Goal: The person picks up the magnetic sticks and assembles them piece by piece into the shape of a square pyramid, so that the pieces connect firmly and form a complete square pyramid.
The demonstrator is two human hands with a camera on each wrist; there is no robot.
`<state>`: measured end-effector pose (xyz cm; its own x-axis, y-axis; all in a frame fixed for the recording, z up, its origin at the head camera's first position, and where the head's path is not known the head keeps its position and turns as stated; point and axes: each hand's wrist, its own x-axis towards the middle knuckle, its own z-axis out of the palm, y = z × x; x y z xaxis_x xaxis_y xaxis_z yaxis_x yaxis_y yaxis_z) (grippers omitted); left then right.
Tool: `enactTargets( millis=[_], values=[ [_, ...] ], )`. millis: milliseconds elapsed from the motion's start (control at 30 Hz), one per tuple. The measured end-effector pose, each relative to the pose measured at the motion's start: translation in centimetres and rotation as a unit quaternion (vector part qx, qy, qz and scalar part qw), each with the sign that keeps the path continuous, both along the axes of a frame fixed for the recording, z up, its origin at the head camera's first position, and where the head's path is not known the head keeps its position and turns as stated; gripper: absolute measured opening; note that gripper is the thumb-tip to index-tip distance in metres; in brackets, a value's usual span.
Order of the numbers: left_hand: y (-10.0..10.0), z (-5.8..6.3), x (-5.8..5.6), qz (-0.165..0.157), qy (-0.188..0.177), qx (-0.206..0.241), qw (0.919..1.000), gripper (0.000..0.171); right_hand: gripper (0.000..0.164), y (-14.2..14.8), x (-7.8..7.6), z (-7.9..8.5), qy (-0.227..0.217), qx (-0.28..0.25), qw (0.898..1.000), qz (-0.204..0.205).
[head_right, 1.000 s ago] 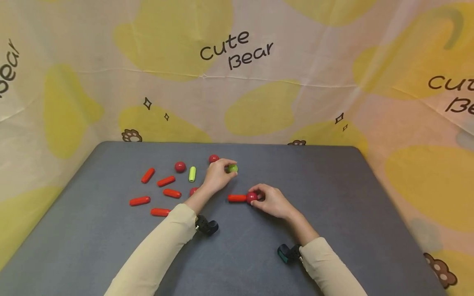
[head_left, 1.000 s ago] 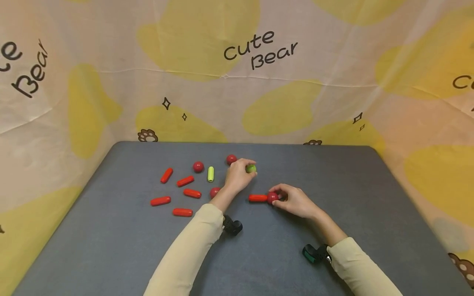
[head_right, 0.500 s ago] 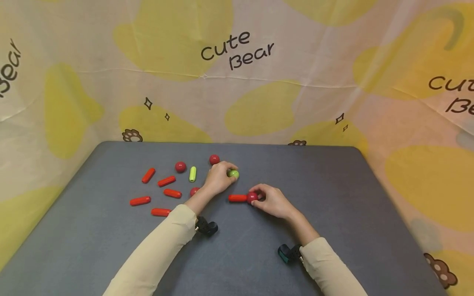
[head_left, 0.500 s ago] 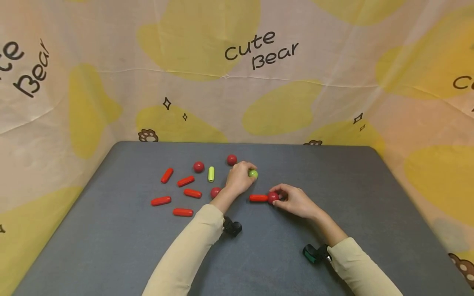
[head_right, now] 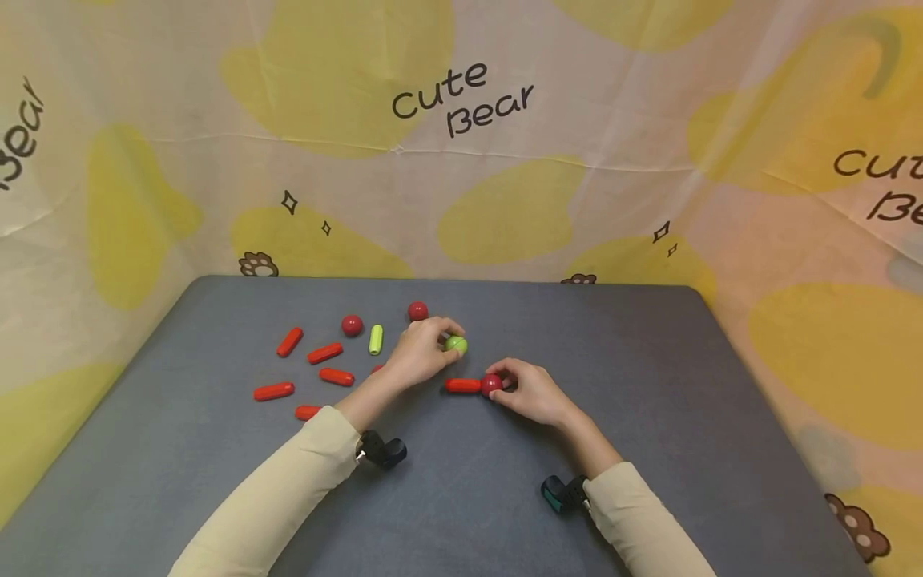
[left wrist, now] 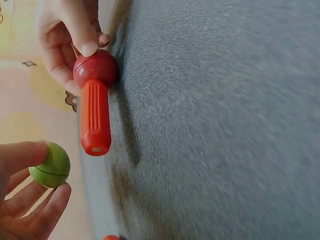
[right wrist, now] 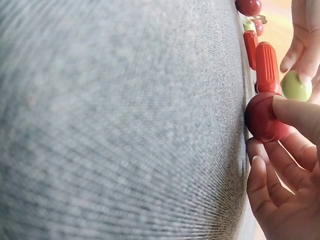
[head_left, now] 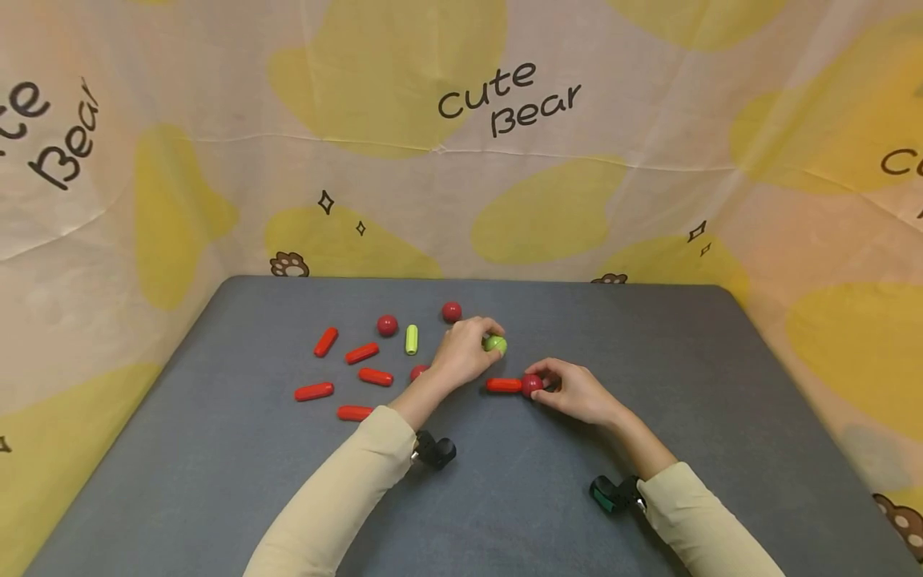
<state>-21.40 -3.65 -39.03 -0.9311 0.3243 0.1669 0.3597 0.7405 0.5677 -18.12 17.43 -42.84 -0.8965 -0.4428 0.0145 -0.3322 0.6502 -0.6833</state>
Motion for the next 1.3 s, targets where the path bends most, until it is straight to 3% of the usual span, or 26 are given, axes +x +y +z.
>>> enactTargets(
  millis=[300,533,1000,1300],
  values=[
    [-2.3,0.0,1.9,-0.036,0.007,-0.018,0.9992,0.034,0.03,-0.2,0.1,-0.1,0.0,0.003,1.0,-0.003],
    [-3.4,-0.5,2.7,-0.048,0.01,-0.034,0.9982,0.028,0.031,-0.1,0.1,0.0,-0.003,0.005,1.0,-0.006],
    [-4.0,-1.3,3.3,-0.076,0.005,-0.065,0.995,0.022,0.03,-0.4,-0.1,0.0,0.008,0.004,1.0,-0.008],
    [-4.1,-1.5,3.3,-0.077,-0.002,-0.07,0.9946,0.022,0.03,-1.0,-0.1,0.1,0.011,0.008,1.0,-0.006]
  ],
)
